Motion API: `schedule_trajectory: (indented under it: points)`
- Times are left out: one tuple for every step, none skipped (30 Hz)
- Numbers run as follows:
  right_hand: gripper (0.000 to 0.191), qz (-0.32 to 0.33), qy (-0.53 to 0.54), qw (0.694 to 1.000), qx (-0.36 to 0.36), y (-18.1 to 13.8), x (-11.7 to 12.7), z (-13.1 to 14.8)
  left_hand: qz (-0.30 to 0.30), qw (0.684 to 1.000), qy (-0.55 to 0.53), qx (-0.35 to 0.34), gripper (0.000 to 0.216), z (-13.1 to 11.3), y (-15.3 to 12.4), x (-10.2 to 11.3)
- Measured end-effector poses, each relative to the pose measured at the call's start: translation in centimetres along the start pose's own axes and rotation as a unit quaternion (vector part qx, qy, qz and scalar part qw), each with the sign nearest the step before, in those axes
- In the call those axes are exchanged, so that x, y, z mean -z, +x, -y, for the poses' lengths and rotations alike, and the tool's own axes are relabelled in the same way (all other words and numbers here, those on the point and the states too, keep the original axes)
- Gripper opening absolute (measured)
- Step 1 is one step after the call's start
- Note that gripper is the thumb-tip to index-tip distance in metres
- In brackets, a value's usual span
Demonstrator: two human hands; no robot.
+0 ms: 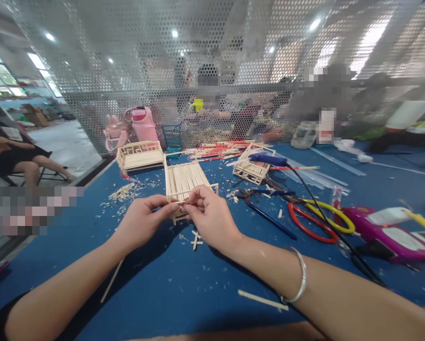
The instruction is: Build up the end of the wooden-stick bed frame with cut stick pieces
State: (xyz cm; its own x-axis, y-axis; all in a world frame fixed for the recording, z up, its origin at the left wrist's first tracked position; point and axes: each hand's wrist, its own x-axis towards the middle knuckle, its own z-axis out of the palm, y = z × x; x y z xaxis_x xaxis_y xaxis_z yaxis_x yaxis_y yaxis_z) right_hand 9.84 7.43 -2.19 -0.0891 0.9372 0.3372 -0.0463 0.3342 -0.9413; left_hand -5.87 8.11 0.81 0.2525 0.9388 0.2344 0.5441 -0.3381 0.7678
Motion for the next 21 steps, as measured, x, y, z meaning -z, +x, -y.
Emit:
schedule_trajectory:
  points:
    - [0.016,-0.007,-0.004,1.000,0.000,0.0,0.0,0.0,-0.001,1.000,0.001,0.002,0.024,0.0,0.0,0.0]
    - [0.017,-0.015,-0.010,1.000,0.003,0.0,-0.1,0.1,-0.002,1.000,0.002,0.004,0.025,0.0,0.0,0.0]
    - [0.017,-0.022,-0.018,1.000,0.009,0.0,-0.1,0.1,-0.002,1.000,0.002,0.005,0.025,0.0,0.0,0.0]
    - [0.017,-0.027,-0.025,0.999,0.016,0.0,-0.1,0.0,-0.003,1.000,0.002,0.005,0.025,0.1,0.0,0.1]
    - [0.015,-0.027,-0.031,0.999,0.024,0.0,-0.1,0.0,-0.003,1.000,0.002,0.004,0.026,0.1,0.0,0.1]
    - [0.012,-0.025,-0.036,0.999,0.031,0.0,-0.2,0.0,-0.002,1.000,0.001,0.003,0.026,0.1,0.0,0.1]
    - [0.010,-0.020,-0.040,0.998,0.038,0.1,-0.2,0.0,0.000,1.000,-0.002,0.001,0.026,0.2,0.0,0.0]
    - [0.009,-0.014,-0.043,0.998,0.044,0.1,-0.2,0.0,0.001,1.000,-0.004,0.000,0.026,0.2,0.0,0.0]
    - [0.009,-0.008,-0.045,0.998,0.048,0.2,-0.2,0.0,0.003,1.000,-0.006,-0.002,0.026,0.3,0.0,0.0]
    - [0.010,-0.003,-0.047,0.998,0.048,0.3,-0.2,0.1,0.005,1.000,-0.007,-0.004,0.026,0.4,0.1,0.1]
    - [0.011,0.000,-0.049,0.998,0.047,0.3,-0.1,0.2,0.010,1.000,-0.007,-0.007,0.025,0.4,0.1,0.1]
    - [0.010,0.002,-0.053,0.998,0.046,0.4,0.0,0.3,0.020,1.000,-0.005,-0.011,0.024,0.5,0.2,0.3]
    - [0.010,0.002,-0.056,0.997,0.044,0.4,0.1,0.4,0.030,0.999,-0.005,-0.017,0.023,0.5,0.3,0.5]
    - [0.009,0.000,-0.059,0.997,0.042,0.3,0.2,0.6,0.036,0.999,-0.007,-0.022,0.023,0.5,0.3,0.9]
    - [0.009,0.001,-0.062,0.997,0.037,0.1,0.3,0.8,0.032,0.999,-0.009,-0.020,0.025,0.4,0.4,1.2]
    - [0.008,0.012,-0.064,0.998,0.024,-0.1,0.4,1.0,0.015,1.000,-0.007,-0.013,0.027,0.3,0.4,1.7]
    - [0.007,0.031,-0.066,0.997,0.006,-0.3,0.4,1.2,-0.013,1.000,0.000,-0.002,0.028,0.1,0.3,2.1]
    - [0.006,0.058,-0.069,0.996,-0.014,-0.6,0.4,1.5,-0.043,0.999,0.017,0.009,0.031,-0.1,0.1,2.5]
    - [0.005,0.084,-0.072,0.993,-0.030,-0.9,0.5,1.7,-0.065,0.997,0.043,0.012,0.035,-0.5,-0.1,2.8]
    - [0.004,0.106,-0.076,0.991,-0.037,-1.1,0.5,1.8,-0.071,0.995,0.074,0.002,0.039,-0.8,-0.4,3.0]
    - [0.003,0.119,-0.081,0.989,-0.031,-1.3,0.5,2.0,-0.061,0.992,0.105,-0.020,0.040,-1.3,-0.8,3.0]
